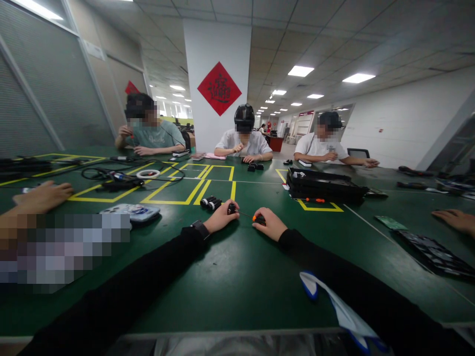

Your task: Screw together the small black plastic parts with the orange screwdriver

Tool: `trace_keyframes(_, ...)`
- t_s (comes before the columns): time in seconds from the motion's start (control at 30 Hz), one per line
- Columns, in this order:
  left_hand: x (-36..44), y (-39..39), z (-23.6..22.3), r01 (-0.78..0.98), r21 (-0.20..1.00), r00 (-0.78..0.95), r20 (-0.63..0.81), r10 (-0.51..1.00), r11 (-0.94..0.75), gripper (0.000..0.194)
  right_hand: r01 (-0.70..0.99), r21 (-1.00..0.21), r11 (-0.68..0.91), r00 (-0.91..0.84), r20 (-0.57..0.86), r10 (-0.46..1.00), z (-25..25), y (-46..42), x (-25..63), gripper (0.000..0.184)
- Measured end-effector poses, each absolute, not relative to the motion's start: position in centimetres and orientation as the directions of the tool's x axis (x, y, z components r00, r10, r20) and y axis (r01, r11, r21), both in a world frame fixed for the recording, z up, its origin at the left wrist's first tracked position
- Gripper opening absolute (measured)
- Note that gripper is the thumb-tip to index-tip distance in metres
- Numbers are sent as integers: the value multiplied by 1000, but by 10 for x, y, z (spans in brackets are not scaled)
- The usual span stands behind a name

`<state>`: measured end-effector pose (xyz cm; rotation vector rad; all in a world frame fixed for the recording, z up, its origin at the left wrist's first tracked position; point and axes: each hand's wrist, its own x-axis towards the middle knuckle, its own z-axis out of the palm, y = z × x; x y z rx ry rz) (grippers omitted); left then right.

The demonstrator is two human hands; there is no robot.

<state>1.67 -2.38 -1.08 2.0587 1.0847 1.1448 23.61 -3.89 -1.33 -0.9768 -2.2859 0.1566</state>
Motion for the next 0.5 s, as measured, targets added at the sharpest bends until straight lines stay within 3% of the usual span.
trace_keyframes(0.23,17,-24,-10,378,768,319,416,852,-517,22,681,-332,652,-473,480,739,-13,-39,235,18)
trace_keyframes(0.5,16,-24,-10,380,769,313,416,854,-514,23,608,-332,721,-526,512,679,-9,-42,236,11)
